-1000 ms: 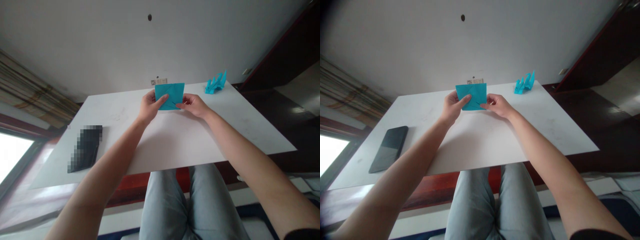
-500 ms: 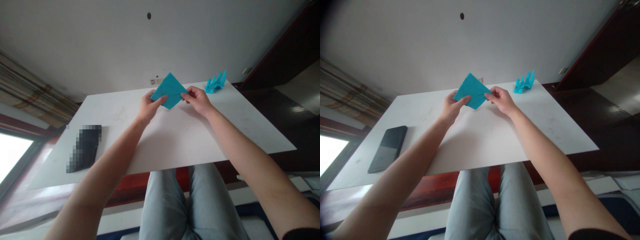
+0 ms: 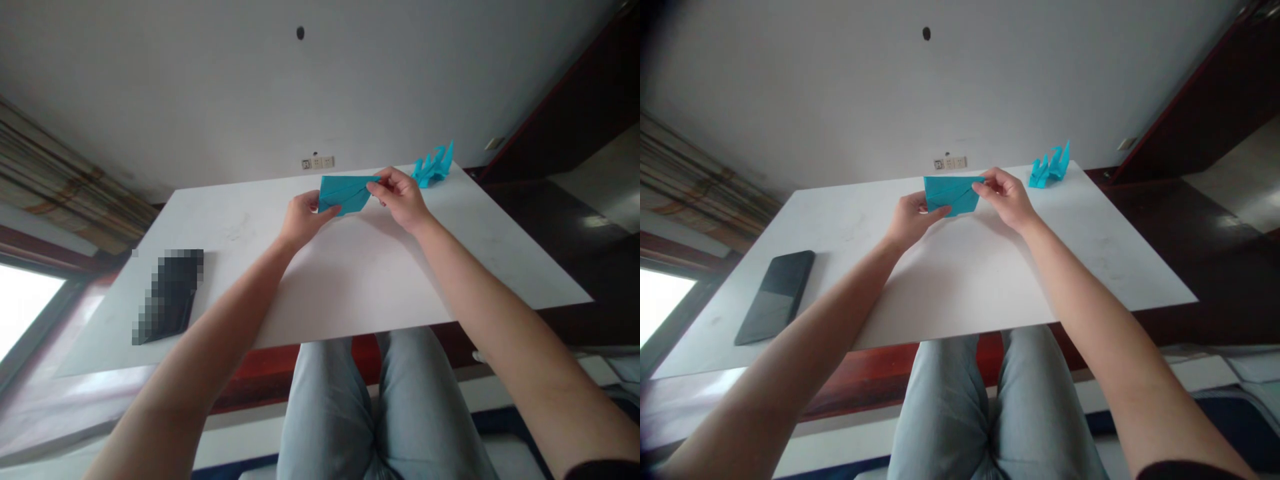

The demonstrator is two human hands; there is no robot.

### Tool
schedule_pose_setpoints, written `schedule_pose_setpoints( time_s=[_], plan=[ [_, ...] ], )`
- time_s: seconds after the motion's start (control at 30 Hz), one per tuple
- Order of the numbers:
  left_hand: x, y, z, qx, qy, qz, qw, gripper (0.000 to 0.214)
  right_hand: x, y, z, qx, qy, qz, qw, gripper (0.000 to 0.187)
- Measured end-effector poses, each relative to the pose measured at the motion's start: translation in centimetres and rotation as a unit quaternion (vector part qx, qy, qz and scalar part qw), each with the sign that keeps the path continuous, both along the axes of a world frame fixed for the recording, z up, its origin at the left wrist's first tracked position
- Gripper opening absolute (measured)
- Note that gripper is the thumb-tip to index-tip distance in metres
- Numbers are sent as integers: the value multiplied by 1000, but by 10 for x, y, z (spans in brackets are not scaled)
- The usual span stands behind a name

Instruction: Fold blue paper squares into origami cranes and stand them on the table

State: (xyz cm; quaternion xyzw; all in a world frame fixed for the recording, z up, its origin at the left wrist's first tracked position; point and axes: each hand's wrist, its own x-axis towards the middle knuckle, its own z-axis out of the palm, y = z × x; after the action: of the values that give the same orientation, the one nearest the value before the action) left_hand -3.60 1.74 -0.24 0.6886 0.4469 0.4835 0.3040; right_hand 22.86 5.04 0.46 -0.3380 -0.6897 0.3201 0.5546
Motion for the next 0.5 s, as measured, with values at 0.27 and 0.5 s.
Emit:
schedule_pose_setpoints(
  time_s=[0.27,0.5],
  plan=[
    [1,0,0,-2,-5,-5,1000,34,-3,-2,1,-22,14,29,999,66],
    [4,4,-5,-55,-92,-61,992,47,-2,-3,3,-32,13,24,999,68]
  ],
)
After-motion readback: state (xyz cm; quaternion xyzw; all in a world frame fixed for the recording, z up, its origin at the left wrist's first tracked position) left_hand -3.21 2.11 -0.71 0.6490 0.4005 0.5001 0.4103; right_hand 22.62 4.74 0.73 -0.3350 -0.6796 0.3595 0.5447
